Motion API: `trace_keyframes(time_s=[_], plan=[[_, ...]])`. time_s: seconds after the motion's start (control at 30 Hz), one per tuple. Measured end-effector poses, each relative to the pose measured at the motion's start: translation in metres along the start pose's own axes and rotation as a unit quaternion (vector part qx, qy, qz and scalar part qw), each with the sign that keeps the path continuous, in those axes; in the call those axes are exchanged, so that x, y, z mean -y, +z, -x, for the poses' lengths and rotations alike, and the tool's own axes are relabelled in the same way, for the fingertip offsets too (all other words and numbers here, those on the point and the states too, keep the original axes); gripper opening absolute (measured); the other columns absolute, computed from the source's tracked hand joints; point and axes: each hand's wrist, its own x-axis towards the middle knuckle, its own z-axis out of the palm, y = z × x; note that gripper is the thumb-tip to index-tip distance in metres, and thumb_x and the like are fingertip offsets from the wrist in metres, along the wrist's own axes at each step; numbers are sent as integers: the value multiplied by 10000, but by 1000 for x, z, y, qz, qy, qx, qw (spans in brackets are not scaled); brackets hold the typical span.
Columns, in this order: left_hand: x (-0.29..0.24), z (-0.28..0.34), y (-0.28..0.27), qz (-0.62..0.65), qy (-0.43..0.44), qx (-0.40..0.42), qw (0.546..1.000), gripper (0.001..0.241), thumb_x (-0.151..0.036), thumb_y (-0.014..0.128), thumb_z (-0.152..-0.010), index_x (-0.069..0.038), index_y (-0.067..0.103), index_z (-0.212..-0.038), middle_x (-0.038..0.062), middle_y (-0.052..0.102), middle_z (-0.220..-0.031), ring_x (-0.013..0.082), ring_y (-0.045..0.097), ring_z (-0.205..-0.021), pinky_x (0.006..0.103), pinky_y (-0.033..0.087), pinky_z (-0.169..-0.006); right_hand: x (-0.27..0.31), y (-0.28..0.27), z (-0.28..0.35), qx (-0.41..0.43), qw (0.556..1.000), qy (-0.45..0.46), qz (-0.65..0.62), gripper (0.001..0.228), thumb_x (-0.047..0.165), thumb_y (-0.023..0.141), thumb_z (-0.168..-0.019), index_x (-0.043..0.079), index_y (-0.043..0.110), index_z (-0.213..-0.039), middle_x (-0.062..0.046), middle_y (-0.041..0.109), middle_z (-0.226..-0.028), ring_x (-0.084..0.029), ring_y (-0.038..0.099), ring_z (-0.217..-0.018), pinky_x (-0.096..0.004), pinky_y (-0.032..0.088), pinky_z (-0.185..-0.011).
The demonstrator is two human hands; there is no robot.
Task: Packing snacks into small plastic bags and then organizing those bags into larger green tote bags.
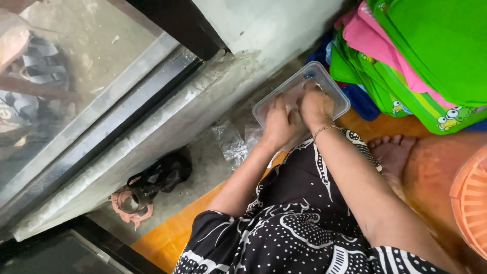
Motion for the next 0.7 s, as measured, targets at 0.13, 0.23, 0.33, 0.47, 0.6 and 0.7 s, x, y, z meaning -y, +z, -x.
trace_keyframes(time_s=[0.13,0.23,0.33,0.47,0.6,0.7], plan=[[-15,1,-15,67,30,-33,997,522,-85,559,-708,80,372,-1166,325,423,-1091,504,436,-1019,497,388,-881,-12,6,3,-51,998,-40,20,161,279,453,-829,179,551,-908,-93,606,-782,-330,615,-773,-451,472,-672],[-17,4,-22,86,49,-73,992,482,-102,576,-717,62,416,-1141,288,452,-1056,478,465,-991,491,408,-853,-11,-3,14,-35,999,-14,28,215,305,396,-830,267,565,-957,-64,631,-804,-287,619,-790,-425,478,-686],[-6,-1,-18,98,62,-87,989,466,-95,601,-723,35,438,-1139,263,486,-1019,421,559,-865,403,522,-711,-9,-20,21,18,998,-57,25,299,342,340,-855,281,536,-1072,-37,606,-948,-269,600,-877,-428,463,-737],[1,-6,-15,-33,102,-114,988,338,-194,732,-560,-162,600,-870,15,523,-768,278,572,-732,367,467,-681,-8,-36,41,-17,996,-73,-42,223,174,469,-789,174,601,-969,-120,515,-957,-366,556,-877,-454,458,-769],[-9,-14,-30,-27,169,-122,978,215,-148,738,-574,-155,608,-745,-3,502,-781,250,558,-759,370,407,-786,-22,-36,33,-73,983,-119,-120,128,147,531,-744,191,612,-832,-49,576,-795,-277,584,-815,-376,491,-684],[-2,-20,-34,77,167,-102,978,169,-185,735,-582,-175,594,-676,-13,527,-867,249,538,-841,339,411,-754,-24,-42,35,-108,961,-112,-229,247,86,652,-676,87,619,-921,-124,608,-751,-291,597,-767,-388,482,-640]])
